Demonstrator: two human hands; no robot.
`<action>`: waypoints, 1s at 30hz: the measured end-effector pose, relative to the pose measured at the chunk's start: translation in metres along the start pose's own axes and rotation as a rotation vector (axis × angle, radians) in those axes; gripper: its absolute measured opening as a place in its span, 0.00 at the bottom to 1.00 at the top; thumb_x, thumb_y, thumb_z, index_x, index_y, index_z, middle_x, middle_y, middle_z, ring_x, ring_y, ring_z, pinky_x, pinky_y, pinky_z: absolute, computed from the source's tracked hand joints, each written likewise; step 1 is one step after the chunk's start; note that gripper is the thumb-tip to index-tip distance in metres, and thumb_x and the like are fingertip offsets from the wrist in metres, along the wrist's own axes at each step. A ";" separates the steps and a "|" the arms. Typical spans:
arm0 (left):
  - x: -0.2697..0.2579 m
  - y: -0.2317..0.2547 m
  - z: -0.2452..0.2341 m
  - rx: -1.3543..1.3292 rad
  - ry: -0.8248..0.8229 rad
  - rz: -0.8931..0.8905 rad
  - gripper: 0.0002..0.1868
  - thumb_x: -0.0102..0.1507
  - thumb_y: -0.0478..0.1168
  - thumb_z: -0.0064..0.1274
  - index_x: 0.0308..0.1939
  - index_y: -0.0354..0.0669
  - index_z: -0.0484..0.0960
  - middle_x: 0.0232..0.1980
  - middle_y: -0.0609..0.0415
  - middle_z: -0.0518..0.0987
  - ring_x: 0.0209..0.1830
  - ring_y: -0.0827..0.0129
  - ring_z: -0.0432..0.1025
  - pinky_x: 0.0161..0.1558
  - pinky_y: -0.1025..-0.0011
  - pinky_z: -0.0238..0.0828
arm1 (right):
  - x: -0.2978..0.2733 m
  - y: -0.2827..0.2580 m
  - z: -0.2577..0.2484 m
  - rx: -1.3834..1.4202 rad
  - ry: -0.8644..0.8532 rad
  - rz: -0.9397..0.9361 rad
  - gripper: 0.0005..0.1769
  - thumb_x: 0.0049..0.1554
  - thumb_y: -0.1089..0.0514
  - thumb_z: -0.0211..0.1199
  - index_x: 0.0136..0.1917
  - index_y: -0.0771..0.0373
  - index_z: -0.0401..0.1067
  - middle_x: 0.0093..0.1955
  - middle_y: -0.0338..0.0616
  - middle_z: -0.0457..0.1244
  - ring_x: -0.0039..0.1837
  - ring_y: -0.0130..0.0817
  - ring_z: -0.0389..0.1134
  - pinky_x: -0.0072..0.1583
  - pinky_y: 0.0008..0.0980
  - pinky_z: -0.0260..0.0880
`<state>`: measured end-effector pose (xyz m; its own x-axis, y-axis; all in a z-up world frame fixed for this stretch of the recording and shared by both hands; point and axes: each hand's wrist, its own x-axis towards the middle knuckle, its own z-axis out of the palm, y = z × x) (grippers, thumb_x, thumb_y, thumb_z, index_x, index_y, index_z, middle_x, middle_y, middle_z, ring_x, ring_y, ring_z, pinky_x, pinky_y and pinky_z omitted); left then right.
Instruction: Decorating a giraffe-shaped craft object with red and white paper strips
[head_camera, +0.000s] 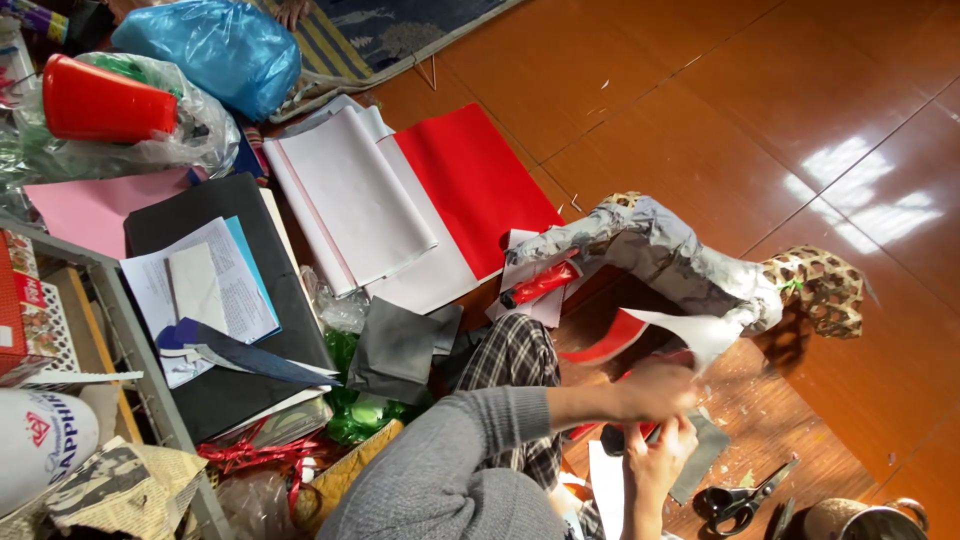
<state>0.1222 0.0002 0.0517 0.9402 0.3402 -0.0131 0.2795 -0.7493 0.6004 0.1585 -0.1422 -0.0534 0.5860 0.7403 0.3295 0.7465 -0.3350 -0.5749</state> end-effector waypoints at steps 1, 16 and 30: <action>-0.008 0.019 -0.007 -0.004 -0.008 -0.007 0.14 0.59 0.37 0.42 0.19 0.40 0.76 0.26 0.53 0.77 0.24 0.65 0.71 0.23 0.65 0.63 | -0.009 0.007 0.003 0.002 -0.009 0.007 0.34 0.46 0.46 0.68 0.55 0.75 0.65 0.61 0.66 0.56 0.60 0.61 0.55 0.58 0.50 0.61; -0.060 -0.006 -0.005 -1.119 -0.030 -0.681 0.69 0.37 0.66 0.55 0.74 0.39 0.43 0.67 0.45 0.65 0.65 0.64 0.62 0.63 0.69 0.60 | 0.015 -0.039 -0.018 1.480 0.388 0.995 0.17 0.53 0.59 0.67 0.54 0.67 0.73 0.53 0.50 0.69 0.51 0.31 0.72 0.59 0.25 0.77; -0.053 0.009 0.007 -1.117 0.018 -0.604 0.34 0.43 0.50 0.70 0.45 0.34 0.75 0.46 0.40 0.77 0.48 0.54 0.73 0.52 0.66 0.69 | -0.063 0.072 -0.089 1.105 0.363 0.759 0.09 0.50 0.67 0.47 0.44 0.58 0.57 0.41 0.35 0.54 0.41 0.24 0.55 0.44 0.24 0.58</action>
<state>0.0761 -0.0288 0.0521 0.7155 0.4734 -0.5138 0.3378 0.4093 0.8475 0.2036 -0.2652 -0.0491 0.9069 0.3387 -0.2506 -0.3218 0.1730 -0.9308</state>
